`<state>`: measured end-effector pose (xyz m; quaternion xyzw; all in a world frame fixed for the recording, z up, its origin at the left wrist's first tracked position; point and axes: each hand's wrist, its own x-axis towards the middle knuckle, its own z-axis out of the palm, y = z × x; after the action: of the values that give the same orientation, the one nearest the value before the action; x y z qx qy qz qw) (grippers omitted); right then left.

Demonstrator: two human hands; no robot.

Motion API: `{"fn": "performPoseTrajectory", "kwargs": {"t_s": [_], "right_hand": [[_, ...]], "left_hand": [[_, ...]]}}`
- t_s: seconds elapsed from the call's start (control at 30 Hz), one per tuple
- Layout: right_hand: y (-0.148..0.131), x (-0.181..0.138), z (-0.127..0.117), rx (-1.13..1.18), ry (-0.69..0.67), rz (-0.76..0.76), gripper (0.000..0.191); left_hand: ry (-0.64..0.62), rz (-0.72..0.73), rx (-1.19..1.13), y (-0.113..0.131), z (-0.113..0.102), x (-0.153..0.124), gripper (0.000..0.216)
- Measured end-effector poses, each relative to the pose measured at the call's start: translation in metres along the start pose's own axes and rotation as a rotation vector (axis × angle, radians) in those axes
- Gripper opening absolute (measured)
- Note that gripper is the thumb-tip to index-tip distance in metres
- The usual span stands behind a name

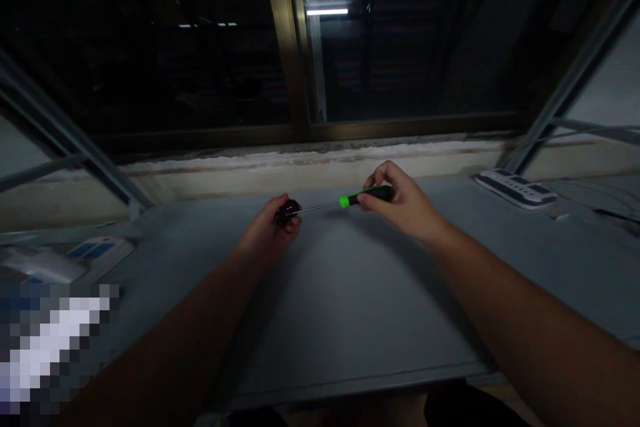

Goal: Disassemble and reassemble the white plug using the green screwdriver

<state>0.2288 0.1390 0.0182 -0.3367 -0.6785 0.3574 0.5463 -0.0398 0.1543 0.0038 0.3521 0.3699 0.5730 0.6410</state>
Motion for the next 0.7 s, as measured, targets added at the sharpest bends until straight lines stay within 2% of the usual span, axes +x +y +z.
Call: {"fn": "performPoseTrajectory", "kwargs": {"t_s": [0.07, 0.17, 0.23, 0.33, 0.4, 0.5, 0.6, 0.67, 0.7], "right_hand": [[-0.001, -0.007, 0.000, -0.181, -0.082, -0.012, 0.029], [-0.005, -0.019, -0.003, -0.513, -0.209, -0.250, 0.025], [-0.006, -0.025, -0.005, -0.595, -0.212, -0.363, 0.030], [-0.004, -0.033, -0.006, -0.566, -0.203, -0.352, 0.032], [-0.002, -0.037, -0.005, -0.486, -0.197, -0.233, 0.029], [-0.001, -0.042, -0.003, -0.306, -0.176, 0.090, 0.024], [0.001, -0.044, 0.000, -0.135, -0.182, 0.390, 0.040], [0.002, -0.044, 0.001, -0.087, -0.214, 0.510, 0.046], [0.003, -0.044, 0.001, -0.095, -0.234, 0.518, 0.043]], "left_hand": [[0.033, -0.016, -0.009, 0.000, -0.002, 0.001, 0.030], [0.094, -0.036, -0.007, -0.002, -0.003, 0.002, 0.029], [0.129, -0.047, 0.010, -0.003, -0.003, 0.002, 0.030], [0.157, -0.050, 0.056, -0.004, 0.000, -0.002, 0.029], [0.160, -0.040, 0.090, -0.003, 0.003, -0.006, 0.029], [0.151, -0.003, 0.135, -0.002, 0.008, -0.012, 0.032], [0.103, 0.078, 0.182, -0.002, 0.010, -0.016, 0.040], [0.073, 0.126, 0.205, -0.002, 0.010, -0.017, 0.043], [0.071, 0.139, 0.214, -0.003, 0.009, -0.017, 0.044]]}}
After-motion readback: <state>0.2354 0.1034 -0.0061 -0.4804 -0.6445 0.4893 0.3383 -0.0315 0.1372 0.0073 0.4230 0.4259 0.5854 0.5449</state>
